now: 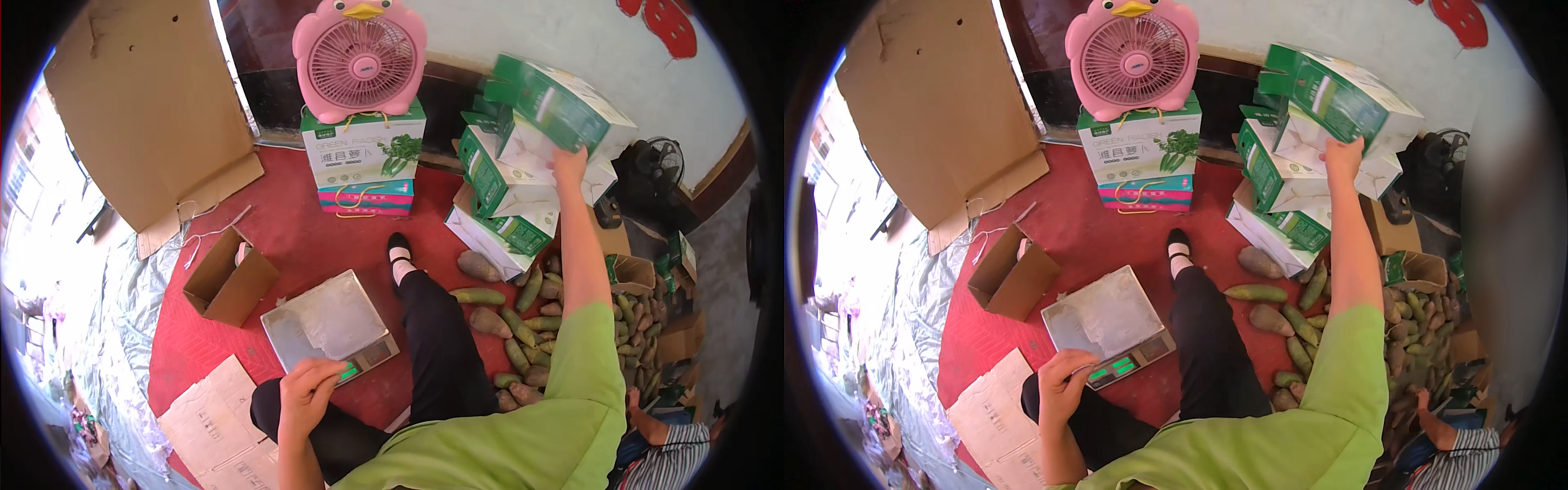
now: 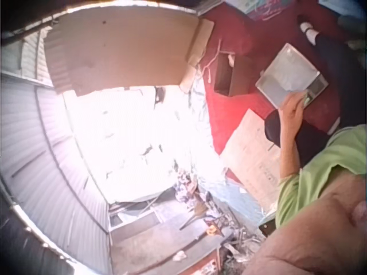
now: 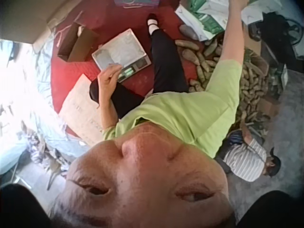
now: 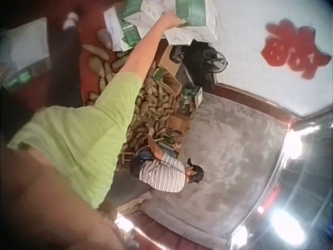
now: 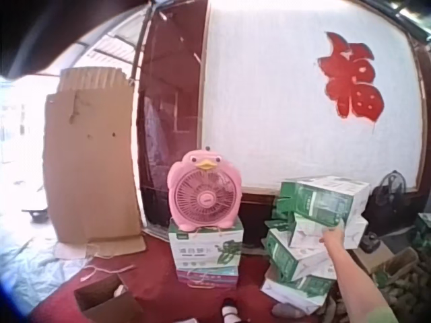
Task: Sorting vegetables from a pile on the floor and packing them into cardboard boxes on a weighing scale.
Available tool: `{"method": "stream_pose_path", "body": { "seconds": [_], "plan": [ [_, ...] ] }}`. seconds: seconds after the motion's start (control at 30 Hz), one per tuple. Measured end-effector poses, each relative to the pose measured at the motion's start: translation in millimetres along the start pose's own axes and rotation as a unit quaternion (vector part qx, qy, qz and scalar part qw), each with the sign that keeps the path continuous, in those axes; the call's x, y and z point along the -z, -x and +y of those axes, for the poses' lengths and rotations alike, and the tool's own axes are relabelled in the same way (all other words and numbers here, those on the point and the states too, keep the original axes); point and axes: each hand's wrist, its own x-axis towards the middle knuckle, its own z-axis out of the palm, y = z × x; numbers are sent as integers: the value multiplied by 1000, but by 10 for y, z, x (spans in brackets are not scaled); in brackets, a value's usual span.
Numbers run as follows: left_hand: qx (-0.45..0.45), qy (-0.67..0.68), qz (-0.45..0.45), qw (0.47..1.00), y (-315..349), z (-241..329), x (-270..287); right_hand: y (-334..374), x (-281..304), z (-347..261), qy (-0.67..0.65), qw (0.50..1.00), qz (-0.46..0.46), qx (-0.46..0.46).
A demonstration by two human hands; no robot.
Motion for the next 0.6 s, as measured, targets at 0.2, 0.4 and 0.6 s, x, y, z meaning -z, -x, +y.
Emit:
{"method": "stream_pose_path", "body": {
  "seconds": [0.2, 0.4, 0.6],
  "plan": [
    [39, 70, -80, 994, -437, -387, -387, 28, -235, 102, -64, 996, -49, 22],
    [190, -6, -19, 982, -382, -821, -355, -321, -876, -239, -13, 988, -145, 61],
    [202, -6, -45, 978, -424, -906, -403, -2192, -1008, 821, -152, 905, -381, -112]
  ]
}}
